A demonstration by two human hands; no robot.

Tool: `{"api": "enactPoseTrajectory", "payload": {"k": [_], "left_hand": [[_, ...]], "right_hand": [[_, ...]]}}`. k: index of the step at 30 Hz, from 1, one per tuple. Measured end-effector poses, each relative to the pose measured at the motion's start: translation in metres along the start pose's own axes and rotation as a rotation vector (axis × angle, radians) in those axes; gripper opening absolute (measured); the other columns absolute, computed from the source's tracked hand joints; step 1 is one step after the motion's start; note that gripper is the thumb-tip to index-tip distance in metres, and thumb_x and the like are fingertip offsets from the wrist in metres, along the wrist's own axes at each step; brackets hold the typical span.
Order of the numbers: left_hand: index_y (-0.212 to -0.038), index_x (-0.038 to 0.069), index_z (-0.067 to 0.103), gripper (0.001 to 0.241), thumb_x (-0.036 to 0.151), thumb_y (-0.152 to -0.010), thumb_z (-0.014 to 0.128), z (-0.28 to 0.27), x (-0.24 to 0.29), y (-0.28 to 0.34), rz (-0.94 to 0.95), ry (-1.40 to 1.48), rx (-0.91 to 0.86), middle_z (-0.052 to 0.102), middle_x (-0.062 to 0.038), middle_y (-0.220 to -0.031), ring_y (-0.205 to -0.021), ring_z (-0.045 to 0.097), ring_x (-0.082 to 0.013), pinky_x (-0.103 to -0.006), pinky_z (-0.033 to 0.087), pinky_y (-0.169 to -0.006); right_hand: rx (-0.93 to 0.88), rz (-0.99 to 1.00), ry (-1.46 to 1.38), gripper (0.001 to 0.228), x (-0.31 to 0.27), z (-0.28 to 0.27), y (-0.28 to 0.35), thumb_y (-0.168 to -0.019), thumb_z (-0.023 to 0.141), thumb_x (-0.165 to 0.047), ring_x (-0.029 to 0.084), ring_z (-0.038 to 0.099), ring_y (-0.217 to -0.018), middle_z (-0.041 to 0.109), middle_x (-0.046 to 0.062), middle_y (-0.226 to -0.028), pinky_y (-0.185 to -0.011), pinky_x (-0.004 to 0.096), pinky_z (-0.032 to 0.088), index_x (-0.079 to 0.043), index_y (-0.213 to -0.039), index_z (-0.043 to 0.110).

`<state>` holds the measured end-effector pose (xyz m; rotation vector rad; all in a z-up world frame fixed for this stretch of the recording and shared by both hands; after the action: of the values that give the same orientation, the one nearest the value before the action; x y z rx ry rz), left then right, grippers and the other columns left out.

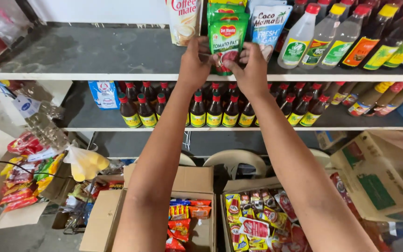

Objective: The recorder is taking various food product pouches, such as ketchup and coffee creamer, from cardboard boxes on the floor and organizing them onto store shelves.

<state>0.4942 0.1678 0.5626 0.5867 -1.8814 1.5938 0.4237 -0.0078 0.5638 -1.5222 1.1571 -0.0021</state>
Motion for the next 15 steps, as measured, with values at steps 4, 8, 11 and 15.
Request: {"api": "enactPoseTrajectory", "payload": {"k": [4, 8, 11, 15], "left_hand": [[-0.119, -0.001, 0.054, 0.035, 0.001, -0.091, 0.076, 0.000, 0.001, -0.003, -0.012, 0.059, -0.005, 0.074, -0.012, -0.094, -0.081, 0.075, -0.0159, -0.0300, 0.060, -0.072], [-0.117, 0.000, 0.058, 0.031, -0.002, -0.091, 0.075, -0.011, 0.017, 0.000, 0.073, 0.042, 0.029, 0.075, -0.011, -0.100, -0.088, 0.074, -0.0165, -0.0308, 0.060, -0.074], [-0.119, 0.000, 0.057, 0.032, -0.004, -0.092, 0.075, -0.035, 0.029, 0.001, 0.119, -0.007, 0.068, 0.075, -0.011, -0.100, -0.087, 0.073, -0.0169, -0.0314, 0.057, -0.076], [-0.119, 0.001, 0.060, 0.031, -0.005, -0.091, 0.072, -0.072, 0.010, -0.005, 0.034, 0.025, 0.092, 0.077, -0.011, -0.103, -0.091, 0.076, -0.0174, -0.0306, 0.061, -0.078]], "right_hand": [[0.048, -0.045, 0.024, 0.061, -0.007, -0.001, 0.000, -0.089, 0.091, -0.018, 0.019, 0.068, -0.093, 0.068, 0.012, -0.107, -0.084, 0.033, 0.057, 0.002, -0.132, 0.052], [0.064, -0.046, 0.052, 0.062, -0.035, 0.000, 0.009, -0.091, 0.087, -0.013, 0.022, 0.069, -0.100, 0.065, 0.015, -0.119, -0.084, 0.033, 0.057, 0.003, -0.137, 0.049], [0.059, -0.093, 0.067, 0.064, -0.071, 0.020, 0.011, -0.093, 0.082, -0.009, 0.023, 0.069, -0.106, 0.058, 0.018, -0.129, -0.086, 0.034, 0.059, 0.002, -0.144, 0.045], [-0.004, -0.141, 0.037, 0.074, -0.064, 0.064, 0.006, -0.092, 0.079, -0.005, 0.028, 0.066, -0.115, 0.050, 0.022, -0.136, -0.092, 0.035, 0.061, 0.004, -0.151, 0.035]]}}
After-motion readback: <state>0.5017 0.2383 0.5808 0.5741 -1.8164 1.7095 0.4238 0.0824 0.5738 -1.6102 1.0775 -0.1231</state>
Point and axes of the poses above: each hand's wrist, its own y-axis away from the middle knuckle, its own z-axis out of the palm, x = y × z, the point moved 8 cm from there along -y, towards the middle knuckle
